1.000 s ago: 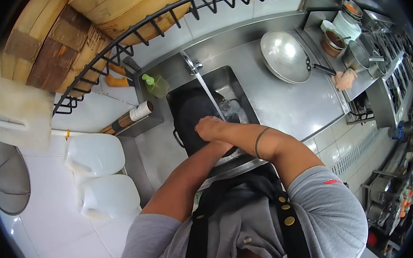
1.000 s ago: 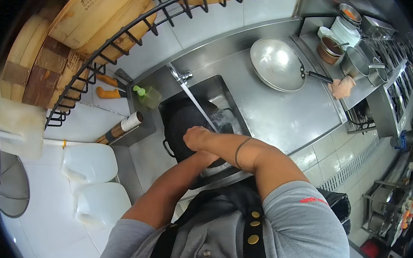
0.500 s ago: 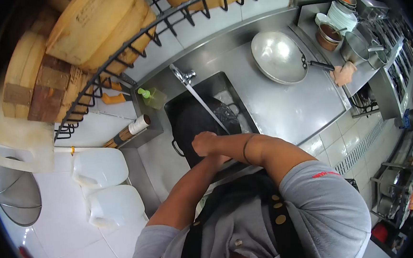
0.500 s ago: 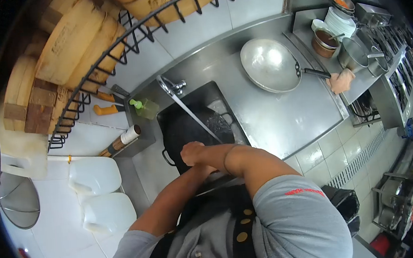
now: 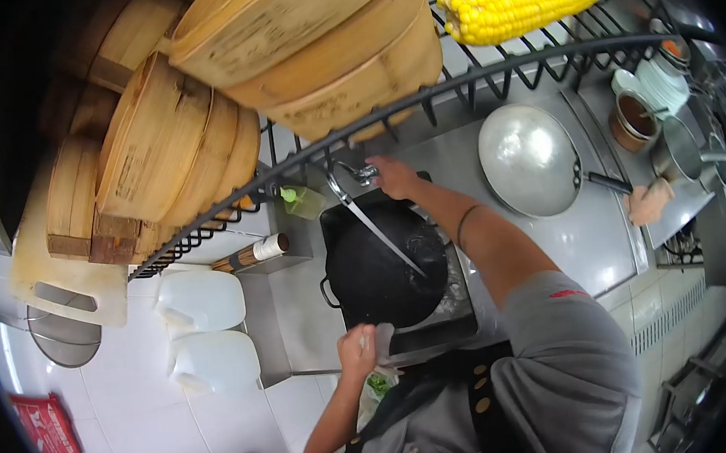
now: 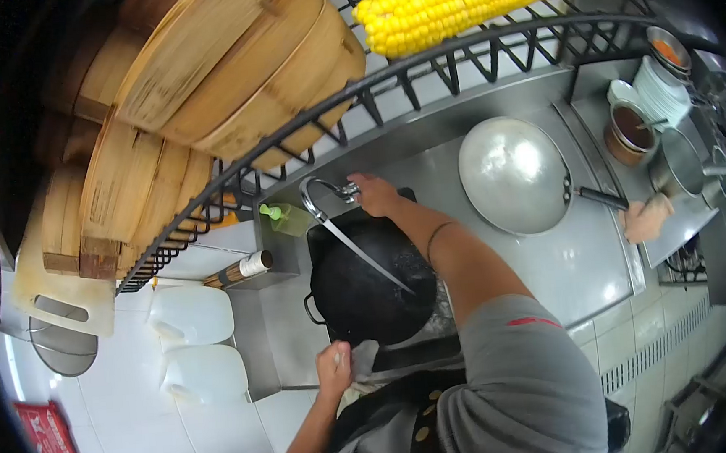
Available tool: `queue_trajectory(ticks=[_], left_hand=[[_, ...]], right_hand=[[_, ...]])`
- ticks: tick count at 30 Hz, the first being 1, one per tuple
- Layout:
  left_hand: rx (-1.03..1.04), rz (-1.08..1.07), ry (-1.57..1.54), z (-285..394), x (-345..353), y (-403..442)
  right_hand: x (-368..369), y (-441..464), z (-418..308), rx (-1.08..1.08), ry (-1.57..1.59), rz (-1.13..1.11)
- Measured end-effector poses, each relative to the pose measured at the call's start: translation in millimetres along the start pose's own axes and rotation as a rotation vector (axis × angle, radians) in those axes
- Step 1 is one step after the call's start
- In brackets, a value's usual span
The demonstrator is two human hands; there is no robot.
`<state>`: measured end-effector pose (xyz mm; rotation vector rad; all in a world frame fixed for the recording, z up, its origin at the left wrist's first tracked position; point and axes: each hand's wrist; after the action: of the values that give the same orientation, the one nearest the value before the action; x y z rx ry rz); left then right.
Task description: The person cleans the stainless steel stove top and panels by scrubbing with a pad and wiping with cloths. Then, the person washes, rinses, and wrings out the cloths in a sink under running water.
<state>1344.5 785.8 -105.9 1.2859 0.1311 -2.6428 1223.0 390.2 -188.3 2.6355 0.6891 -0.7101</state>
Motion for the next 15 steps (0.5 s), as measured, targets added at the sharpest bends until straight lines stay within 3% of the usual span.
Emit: queue_trajectory(ticks=[1, 3, 5, 7, 8, 11, 12, 15], left_hand=[[-0.092, 0.039, -0.079, -3, 1, -10], [-0.196, 0.094, -0.150, -2, 3, -26], [-0.404, 0.234, -0.484, 13, 4, -36], [-0.434, 0.323, -0.545, 41, -1, -30], [-0.452, 0.406, -0.657, 41, -4, -29], [-0.461, 0.521, -0.761, 65, -20, -17], [-0.460, 0.633, -0.780, 75, -26, -9], [-0.448, 0.903, -0.857, 86, -39, 19]], right_hand=[[8, 10, 10, -0.018, 0.011, -0.004], [39, 20, 37, -0.287, -0.077, 0.090], [71, 35, 56, -0.324, -0.025, 0.204], [109, 55, 76, 0.368, 0.607, 0.280], [156, 82, 120, 0.303, 0.555, 0.438], [28, 47, 14, 0.572, 0.347, -0.144], [65, 48, 38, 0.645, 0.645, 0.119], [104, -17, 34, 0.642, 0.520, 0.255]])
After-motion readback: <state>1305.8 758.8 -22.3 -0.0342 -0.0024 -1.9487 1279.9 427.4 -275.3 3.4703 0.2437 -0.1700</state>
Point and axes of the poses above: each hand's wrist, its own y-axis towards the middle knuckle, its own x-axis out of the palm, z = x × y, and after that the axes turned 4 degrees about -x, right-handed
